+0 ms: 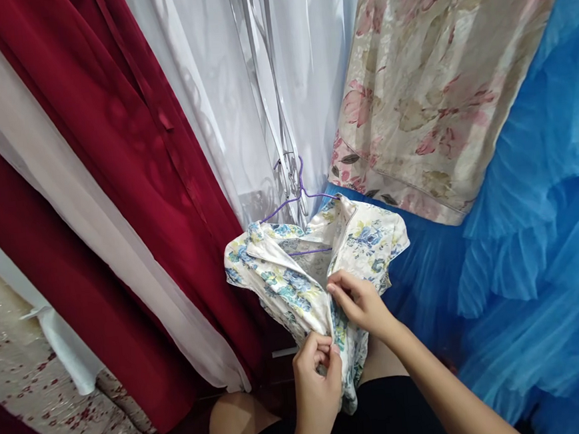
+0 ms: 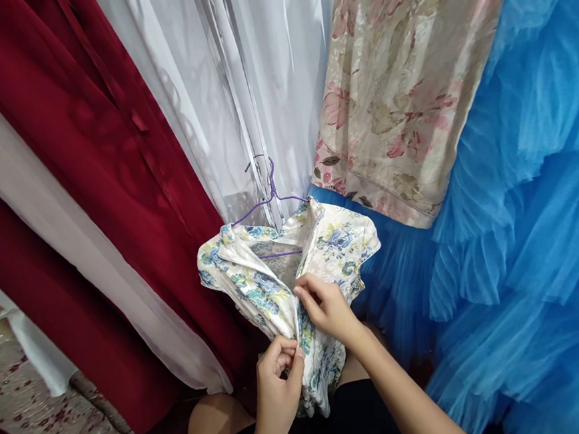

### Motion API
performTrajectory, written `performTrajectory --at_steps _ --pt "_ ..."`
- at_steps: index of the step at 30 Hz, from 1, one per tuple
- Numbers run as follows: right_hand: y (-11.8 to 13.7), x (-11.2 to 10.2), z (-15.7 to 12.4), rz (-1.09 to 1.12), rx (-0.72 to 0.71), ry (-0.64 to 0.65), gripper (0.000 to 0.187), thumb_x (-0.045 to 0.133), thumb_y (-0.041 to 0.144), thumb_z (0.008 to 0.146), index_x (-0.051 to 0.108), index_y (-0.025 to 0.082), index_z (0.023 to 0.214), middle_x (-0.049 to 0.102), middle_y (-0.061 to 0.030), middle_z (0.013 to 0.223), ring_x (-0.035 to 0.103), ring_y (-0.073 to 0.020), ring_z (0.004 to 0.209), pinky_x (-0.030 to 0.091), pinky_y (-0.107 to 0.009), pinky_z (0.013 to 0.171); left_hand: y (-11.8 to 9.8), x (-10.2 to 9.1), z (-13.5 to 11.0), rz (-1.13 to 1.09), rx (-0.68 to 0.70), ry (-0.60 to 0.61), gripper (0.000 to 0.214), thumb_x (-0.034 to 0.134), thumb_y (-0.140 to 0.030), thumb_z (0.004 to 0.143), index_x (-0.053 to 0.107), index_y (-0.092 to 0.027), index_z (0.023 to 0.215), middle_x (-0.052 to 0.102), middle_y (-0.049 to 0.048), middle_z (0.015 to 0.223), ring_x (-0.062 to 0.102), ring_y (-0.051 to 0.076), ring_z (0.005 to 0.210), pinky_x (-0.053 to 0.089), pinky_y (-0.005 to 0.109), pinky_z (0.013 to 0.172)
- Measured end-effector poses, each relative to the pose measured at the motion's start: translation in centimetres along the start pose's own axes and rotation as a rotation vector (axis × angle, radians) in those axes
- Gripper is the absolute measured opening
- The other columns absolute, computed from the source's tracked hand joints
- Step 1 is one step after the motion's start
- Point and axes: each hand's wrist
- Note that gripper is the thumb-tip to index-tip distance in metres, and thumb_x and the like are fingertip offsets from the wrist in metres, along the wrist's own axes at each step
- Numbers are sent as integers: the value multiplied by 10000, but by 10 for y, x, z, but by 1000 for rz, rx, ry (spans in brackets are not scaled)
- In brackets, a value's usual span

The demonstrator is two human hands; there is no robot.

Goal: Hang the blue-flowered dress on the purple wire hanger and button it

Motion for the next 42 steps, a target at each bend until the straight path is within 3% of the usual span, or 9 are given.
performTrajectory --at_steps 13,17,21,25,29,32,36,40,42 --pt "24 -44 126 -335 -323 -125 106 505 270 973 586 218 930 545 22 644 494 -147 569 371 -257 604 -13 25 -9 2 -13 15 104 530 -245 930 550 -196 840 555 2 685 580 142 623 434 224 602" --pt "33 -53 140 -345 -346 -238 104 509 274 977 581 212 932 503 31 620 457 -142 543 340 -259 573 -4 32 -19 34 -3 46 64 543 -191 902 576 -189 848 595 22 719 596 149 648 454 232 620" --pt "39 -57 133 -327 -394 -236 107 502 276 994 573 216 941 456 44 616 435 -132 539 345 -254 577 -6 28 -17 59 42 79 72 575 -161 882 612 -184 825 636 39 761 625 168 703 486 246 656" --pt "39 -59 125 -343 -445 -209 121 472 277 1013 572 218 980 494 36 634 458 -134 550 359 -256 587 -37 2 22 125 224 152 139 578 -158 903 702 -205 947 665 59 867 653 205 836 520 306 788" --pt "41 -64 124 -378 -502 -158 113 472 264 1012 571 216 984 569 17 693 489 -130 566 368 -256 590 -86 -32 92 180 464 -26 283 543 -212 966 666 -225 1221 684 65 955 643 194 887 518 330 855" --pt "42 -68 122 -399 -513 -150 110 474 269 1015 570 218 992 574 14 705 500 -129 574 369 -253 580 -113 -44 143 147 540 -133 374 515 -252 995 576 -232 1364 687 54 981 641 179 869 515 331 849" --pt "39 -69 118 -422 -544 -180 95 481 245 1014 567 210 995 549 20 679 498 -119 550 362 -250 555 -127 -38 178 229 595 -39 221 514 -282 1000 685 -195 1109 677 51 930 619 178 835 480 287 761" --pt "27 -62 117 -451 -628 -295 127 466 245 1016 585 200 1016 595 -5 695 534 -126 552 391 -255 554 -133 -29 184 182 613 -30 190 508 -282 1002 647 -174 929 613 10 785 563 144 714 425 249 671" --pt "20 -59 119 -479 -668 -270 189 425 255 1024 604 200 1048 645 -31 744 575 -136 591 425 -258 576 -136 -29 186 102 594 -34 203 509 -287 1001 623 -168 882 575 -4 744 523 126 659 404 238 632"
Point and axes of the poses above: each hand's wrist, its own z-axis towards the middle knuckle, its own x-axis out of the palm, y = z × x
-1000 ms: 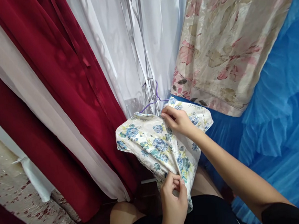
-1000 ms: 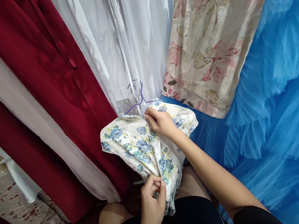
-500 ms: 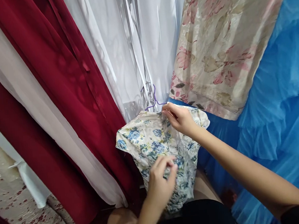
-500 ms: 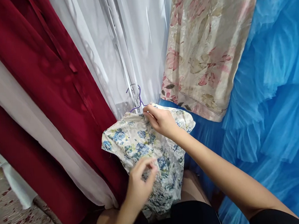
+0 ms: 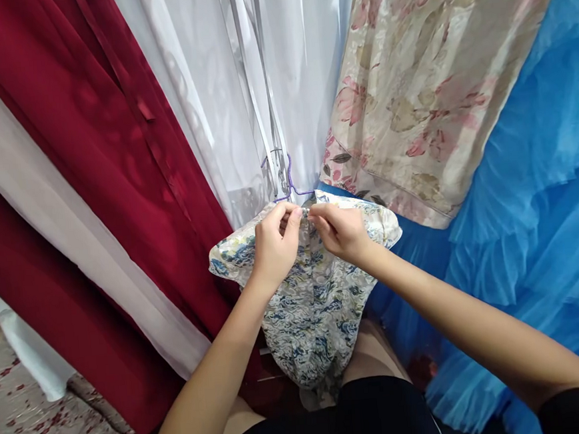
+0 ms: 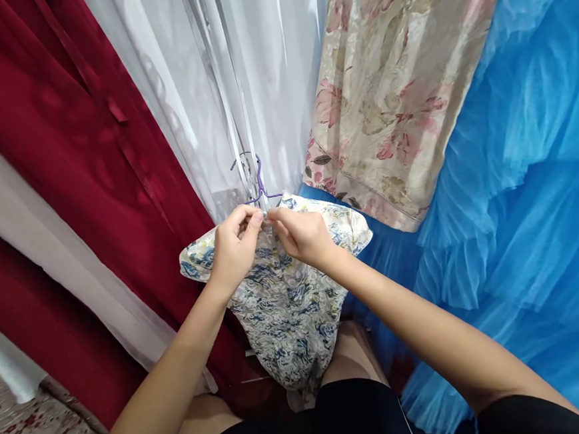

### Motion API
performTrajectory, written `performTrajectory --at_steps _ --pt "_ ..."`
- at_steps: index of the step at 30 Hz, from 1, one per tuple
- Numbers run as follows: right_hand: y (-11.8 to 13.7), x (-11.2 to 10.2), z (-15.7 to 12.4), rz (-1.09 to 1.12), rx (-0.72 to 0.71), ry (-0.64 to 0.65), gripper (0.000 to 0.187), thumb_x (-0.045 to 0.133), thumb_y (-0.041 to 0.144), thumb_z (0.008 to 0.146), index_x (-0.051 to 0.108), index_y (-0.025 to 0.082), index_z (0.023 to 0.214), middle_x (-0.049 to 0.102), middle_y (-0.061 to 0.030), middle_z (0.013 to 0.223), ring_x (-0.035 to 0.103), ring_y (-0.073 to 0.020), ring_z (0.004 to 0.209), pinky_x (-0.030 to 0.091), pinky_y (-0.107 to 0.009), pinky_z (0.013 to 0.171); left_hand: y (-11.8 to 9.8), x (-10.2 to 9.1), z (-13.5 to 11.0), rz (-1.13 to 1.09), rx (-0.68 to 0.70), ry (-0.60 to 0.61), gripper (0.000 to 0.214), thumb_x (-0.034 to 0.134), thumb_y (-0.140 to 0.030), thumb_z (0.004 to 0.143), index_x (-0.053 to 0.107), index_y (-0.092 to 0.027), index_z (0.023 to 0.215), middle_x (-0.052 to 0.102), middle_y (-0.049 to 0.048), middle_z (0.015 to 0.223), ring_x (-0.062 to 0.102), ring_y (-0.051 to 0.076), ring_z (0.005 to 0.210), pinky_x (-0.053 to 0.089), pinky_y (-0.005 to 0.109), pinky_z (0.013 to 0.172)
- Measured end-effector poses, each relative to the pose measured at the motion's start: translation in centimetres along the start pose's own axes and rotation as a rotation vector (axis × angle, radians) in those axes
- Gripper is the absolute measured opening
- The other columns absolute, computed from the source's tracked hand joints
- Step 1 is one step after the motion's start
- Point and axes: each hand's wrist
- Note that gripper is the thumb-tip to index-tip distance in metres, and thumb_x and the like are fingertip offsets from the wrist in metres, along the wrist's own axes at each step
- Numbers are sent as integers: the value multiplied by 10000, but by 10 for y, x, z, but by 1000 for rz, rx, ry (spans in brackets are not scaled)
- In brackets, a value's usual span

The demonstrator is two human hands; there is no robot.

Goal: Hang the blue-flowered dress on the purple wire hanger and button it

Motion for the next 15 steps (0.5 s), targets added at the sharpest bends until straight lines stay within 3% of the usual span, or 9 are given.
performTrajectory --at_steps 6,10,13,15 --pt "-6 9 -9 -53 -48 176 302 373 221 1015 667 202 1083 671 -39 761 574 -139 612 417 -260 564 5 -1 3 -142 -53 -106 204 562 -282 968 604 -154 815 506 -19 679 470 110 620 379 225 584" --pt "-6 16 -34 -70 -122 272 267 417 200 1012 682 205 1044 627 -10 690 509 -119 546 349 -254 515 6 -3 5 -210 -81 -209 218 572 -328 968 613 -160 835 510 -22 676 492 110 621 392 216 581" --pt "0 20 -67 11 -205 365 232 431 194 1027 663 191 1013 616 1 670 493 -111 511 321 -255 494 8 -17 13 -243 -68 -320 220 610 -360 945 638 -170 838 536 -19 683 526 115 644 418 210 607" --pt "7 18 -86 76 -178 395 201 444 192 1029 644 182 1047 646 -12 710 523 -115 522 341 -255 506 18 -35 18 -250 -57 -381 209 639 -349 923 655 -166 823 561 -12 706 542 112 675 433 203 648"
Point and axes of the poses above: each hand's wrist, its own z-axis towards the middle knuckle, its own x-axis out of the palm, y = z × x
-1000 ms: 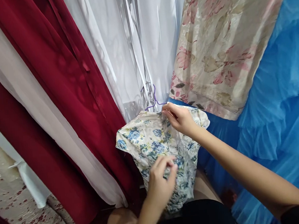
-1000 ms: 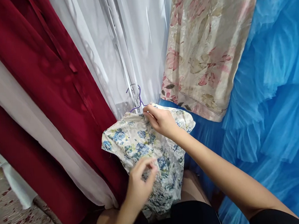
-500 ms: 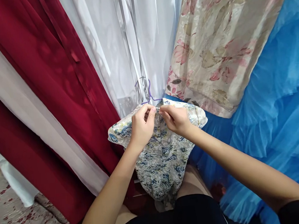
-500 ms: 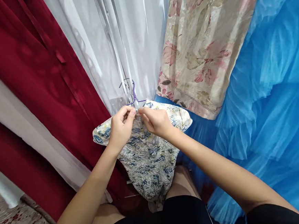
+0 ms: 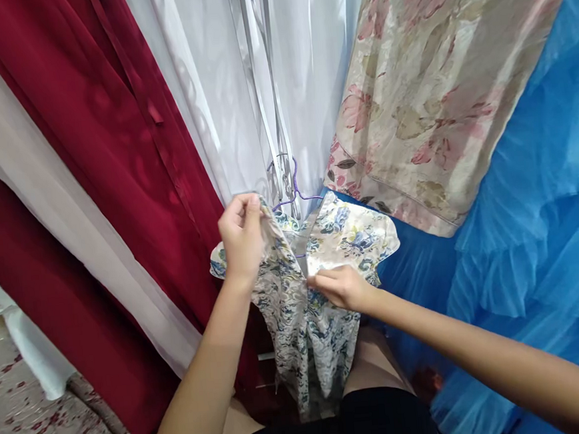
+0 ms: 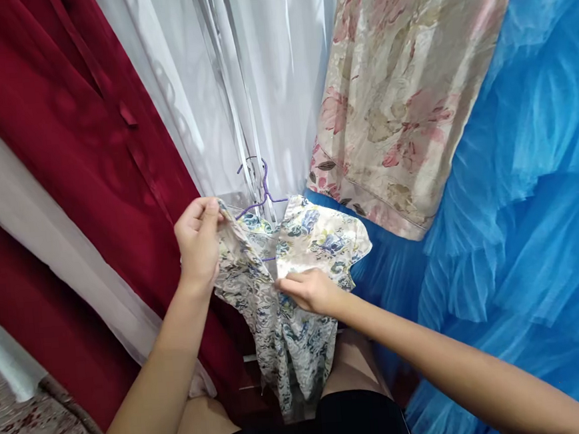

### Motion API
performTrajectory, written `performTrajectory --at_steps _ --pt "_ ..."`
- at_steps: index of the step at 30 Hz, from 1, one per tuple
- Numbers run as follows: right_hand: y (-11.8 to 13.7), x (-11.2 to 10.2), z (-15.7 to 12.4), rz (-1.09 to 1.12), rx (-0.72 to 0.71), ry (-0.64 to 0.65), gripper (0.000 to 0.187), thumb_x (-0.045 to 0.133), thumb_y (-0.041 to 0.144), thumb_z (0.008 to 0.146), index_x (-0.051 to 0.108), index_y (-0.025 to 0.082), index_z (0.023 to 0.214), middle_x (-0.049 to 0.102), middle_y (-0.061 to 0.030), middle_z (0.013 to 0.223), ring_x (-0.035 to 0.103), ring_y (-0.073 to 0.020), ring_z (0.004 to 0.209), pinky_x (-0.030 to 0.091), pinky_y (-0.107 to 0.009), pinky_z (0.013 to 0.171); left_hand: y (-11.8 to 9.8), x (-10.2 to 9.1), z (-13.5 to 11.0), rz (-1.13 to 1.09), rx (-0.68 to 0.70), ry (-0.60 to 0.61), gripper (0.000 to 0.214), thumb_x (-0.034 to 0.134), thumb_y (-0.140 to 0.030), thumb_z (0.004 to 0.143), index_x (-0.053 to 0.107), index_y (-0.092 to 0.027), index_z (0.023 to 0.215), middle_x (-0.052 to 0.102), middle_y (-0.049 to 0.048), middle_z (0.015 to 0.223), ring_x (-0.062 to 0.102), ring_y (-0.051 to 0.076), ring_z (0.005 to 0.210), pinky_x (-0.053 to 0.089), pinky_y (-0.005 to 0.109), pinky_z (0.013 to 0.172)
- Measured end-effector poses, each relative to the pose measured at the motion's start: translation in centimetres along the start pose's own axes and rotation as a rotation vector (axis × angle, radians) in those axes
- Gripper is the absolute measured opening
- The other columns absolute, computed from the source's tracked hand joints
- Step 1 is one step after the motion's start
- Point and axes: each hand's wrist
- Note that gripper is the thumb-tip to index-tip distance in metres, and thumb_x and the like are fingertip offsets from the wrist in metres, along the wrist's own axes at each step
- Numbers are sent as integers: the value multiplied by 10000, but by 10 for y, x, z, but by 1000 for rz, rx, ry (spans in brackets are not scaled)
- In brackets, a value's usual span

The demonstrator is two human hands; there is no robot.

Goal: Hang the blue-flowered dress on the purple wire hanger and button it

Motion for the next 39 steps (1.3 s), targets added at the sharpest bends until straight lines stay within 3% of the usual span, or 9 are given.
performTrajectory --at_steps 3,9,15,19,22,25,30,34,39 --pt "15 -4 -12 140 106 -46 164 464 184 1022 622 181 1067 690 -39 786 604 -135 608 406 -246 566 20 -36 15 -34 -77 -127 174 678 -301 883 672 -149 799 565 -15 705 536 96 667 436 185 661" --pt "29 -14 6 338 277 -101 123 501 216 1011 621 199 1033 662 -11 733 581 -128 580 423 -234 580 79 -97 5 -400 -620 -540 237 660 -125 864 537 -147 662 489 -50 599 493 65 537 441 156 599" --pt "35 -3 2 368 265 -59 134 494 223 1009 624 195 1021 656 -16 737 604 -143 618 420 -248 597 104 -105 -84 -546 -829 -700 305 460 -9 906 449 -168 645 499 -44 575 519 78 496 487 182 605" --pt "31 -11 -30 390 449 -100 126 507 234 1005 627 200 1017 669 -24 788 596 -141 627 435 -252 618 98 -92 -155 -656 -931 -735 311 392 -20 929 520 -166 686 542 -28 598 572 85 535 511 202 656" --pt "31 -16 -70 371 726 -265 133 541 289 992 635 198 967 674 -39 845 611 -161 702 463 -266 674 86 -74 -186 -757 -999 -661 251 440 -106 952 607 -153 771 639 35 741 677 151 749 541 292 783" --pt "47 -11 -114 323 1039 -548 194 601 382 950 645 193 947 647 -32 813 598 -182 714 468 -277 655 69 -48 -195 -838 -979 -448 101 589 -179 909 658 -138 847 689 95 965 675 222 975 513 358 908" --pt "91 11 -166 338 1385 -840 332 673 497 864 652 179 953 639 -37 800 583 -191 691 466 -279 595 29 -13 -192 -844 -843 -65 144 702 -270 880 635 -153 829 632 51 915 605 173 896 462 280 851" --pt "109 11 -157 444 1357 -728 318 692 493 846 675 179 889 667 -45 814 621 -210 760 503 -291 669 3 -4 -194 -766 -757 74 206 608 -337 957 615 -163 846 549 38 883 525 153 850 410 242 793" --pt "113 3 -99 672 1138 -395 308 606 473 919 725 197 991 717 -55 872 665 -228 805 533 -327 735 -23 -3 -189 -557 -603 358 255 538 -339 994 627 -165 830 518 43 899 499 162 846 393 264 799"
Point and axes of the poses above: each hand's wrist, its own z-axis towards the middle knuckle, its own x-axis out of the palm, y = z × x
